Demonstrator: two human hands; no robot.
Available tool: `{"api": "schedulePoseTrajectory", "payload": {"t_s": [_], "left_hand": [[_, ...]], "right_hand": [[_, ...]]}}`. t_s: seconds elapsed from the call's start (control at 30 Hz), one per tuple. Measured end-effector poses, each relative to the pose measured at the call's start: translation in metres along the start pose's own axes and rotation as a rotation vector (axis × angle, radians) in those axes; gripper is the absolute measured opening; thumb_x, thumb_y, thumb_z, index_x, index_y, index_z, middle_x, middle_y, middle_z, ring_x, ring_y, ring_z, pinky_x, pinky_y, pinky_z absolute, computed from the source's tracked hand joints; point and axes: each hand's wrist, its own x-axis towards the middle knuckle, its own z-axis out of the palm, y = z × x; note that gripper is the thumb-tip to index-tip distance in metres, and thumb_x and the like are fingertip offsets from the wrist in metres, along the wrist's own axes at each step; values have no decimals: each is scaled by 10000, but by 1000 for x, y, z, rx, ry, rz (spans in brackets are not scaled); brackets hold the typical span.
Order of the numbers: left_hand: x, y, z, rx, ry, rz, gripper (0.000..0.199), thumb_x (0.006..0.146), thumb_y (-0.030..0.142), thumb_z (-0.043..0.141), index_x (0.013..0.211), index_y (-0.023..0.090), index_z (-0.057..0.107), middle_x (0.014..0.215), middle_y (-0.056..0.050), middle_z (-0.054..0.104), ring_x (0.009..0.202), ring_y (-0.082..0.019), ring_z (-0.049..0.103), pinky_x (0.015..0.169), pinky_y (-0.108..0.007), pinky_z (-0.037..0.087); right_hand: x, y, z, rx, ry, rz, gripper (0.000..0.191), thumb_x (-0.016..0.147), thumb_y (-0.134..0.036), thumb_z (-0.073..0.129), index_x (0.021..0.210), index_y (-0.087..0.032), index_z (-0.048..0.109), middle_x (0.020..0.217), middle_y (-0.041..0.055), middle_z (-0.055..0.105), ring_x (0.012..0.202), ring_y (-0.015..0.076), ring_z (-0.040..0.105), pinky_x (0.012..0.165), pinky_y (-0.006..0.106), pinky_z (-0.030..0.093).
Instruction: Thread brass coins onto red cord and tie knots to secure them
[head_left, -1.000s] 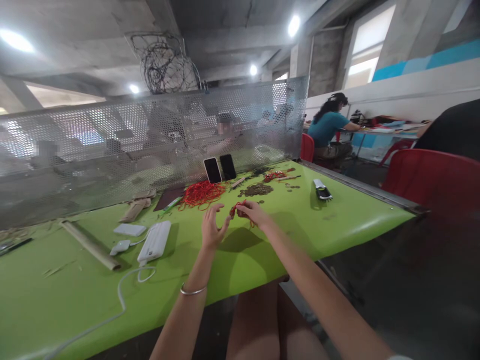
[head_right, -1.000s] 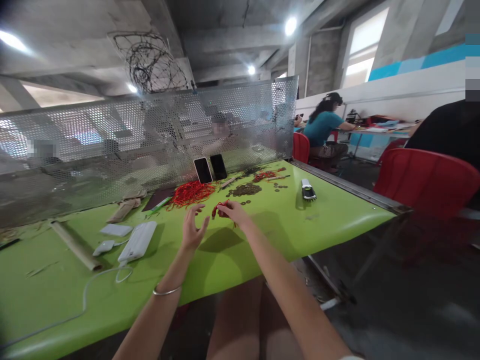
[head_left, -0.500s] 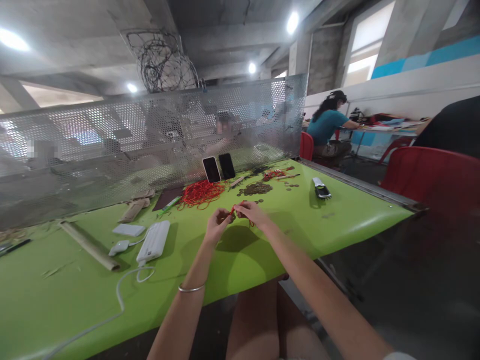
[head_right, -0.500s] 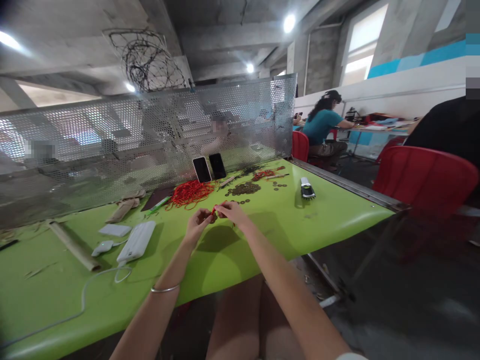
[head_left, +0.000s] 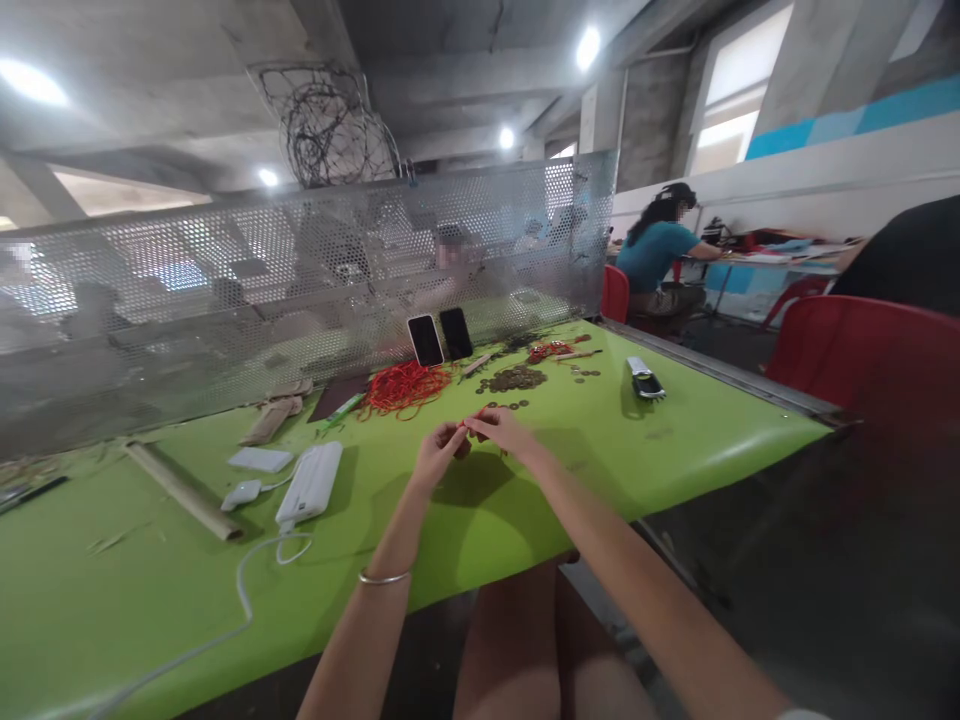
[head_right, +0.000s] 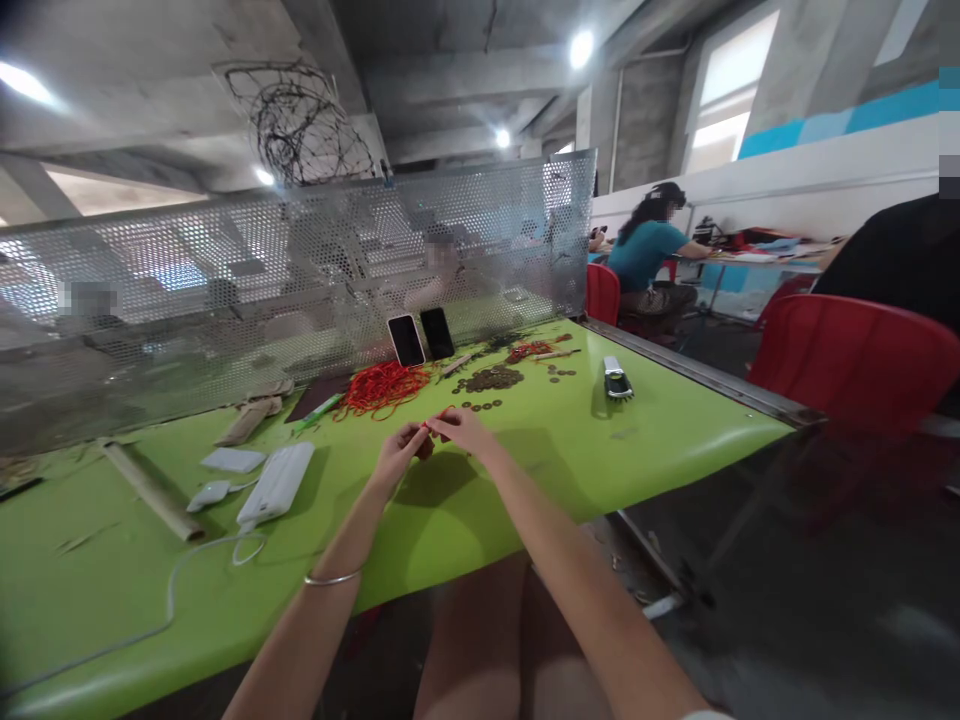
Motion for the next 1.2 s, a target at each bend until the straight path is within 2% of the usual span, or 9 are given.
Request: {"api": "schedulePoseTrajectory", "payload": {"t_s": [0.17,0.33,0.43,0.53,0.63,0.8,0.93,1.07,1.2], "left_hand": [[-1,0,-2,32,30,-17,370,688,489,650,758,126,661,508,16,567,445,-79,475,455,-204,344],[0,-1,-5,17,99,-17,388,662,507,661,747,129,681,476,30,535,432,-77,452,445,-206,316],[1,-3,-6,-17,124,-19,389,670,509,653,758,131,691,478,34,524,434,-70,442,446,-201,309],[1,-4,-6,-69,131,-31,387,671,511,652,756,136,696,492,30,521,448,-70,451,453,-199,321],[0,-4,-6,-115,132,-48,394,649,520,666,728,135,694,512,18,532,475,-79,478,481,-204,359],[0,-3,-7,-125,164,-63,479,607,571,671,754,116,704,513,16,526,462,-72,456,503,-216,385],[2,-6,-8,-49,202,-48,552,607,604,649,796,90,714,497,28,496,447,-61,422,478,-213,347],[6,-11,-13,102,233,-21,536,649,583,631,840,87,702,470,47,478,426,-64,424,438,-211,296],[7,-14,-17,293,226,14,327,814,433,554,850,116,628,615,27,575,508,-88,516,509,-234,418]], "right_hand": [[-2,0,2,-54,6,-26,333,744,-453,578,784,-138,680,634,11,564,568,108,466,534,234,343],[3,7,4,-61,-10,-42,322,791,-365,493,944,-135,660,663,11,557,561,105,472,539,230,371],[6,13,4,-109,-14,-47,322,827,-351,427,916,-139,652,604,-9,510,521,102,452,518,224,365],[6,17,4,-197,-14,-56,342,848,-405,427,907,-154,651,579,-12,514,495,109,438,506,229,349],[5,18,6,-292,-35,-91,322,842,-433,474,914,-182,663,680,22,602,572,137,502,563,250,370],[2,19,13,-394,-119,-144,199,854,-307,501,888,-200,666,816,46,659,678,158,567,651,276,405],[1,21,16,-449,-141,-168,129,827,-212,532,821,-175,655,797,45,653,646,144,550,617,257,390],[-1,18,15,-475,-129,-179,181,847,-257,506,776,-170,648,726,34,634,591,125,507,560,233,349],[-2,13,14,-462,-107,-164,287,864,-344,473,742,-156,652,622,21,589,510,101,448,510,217,307]]}}
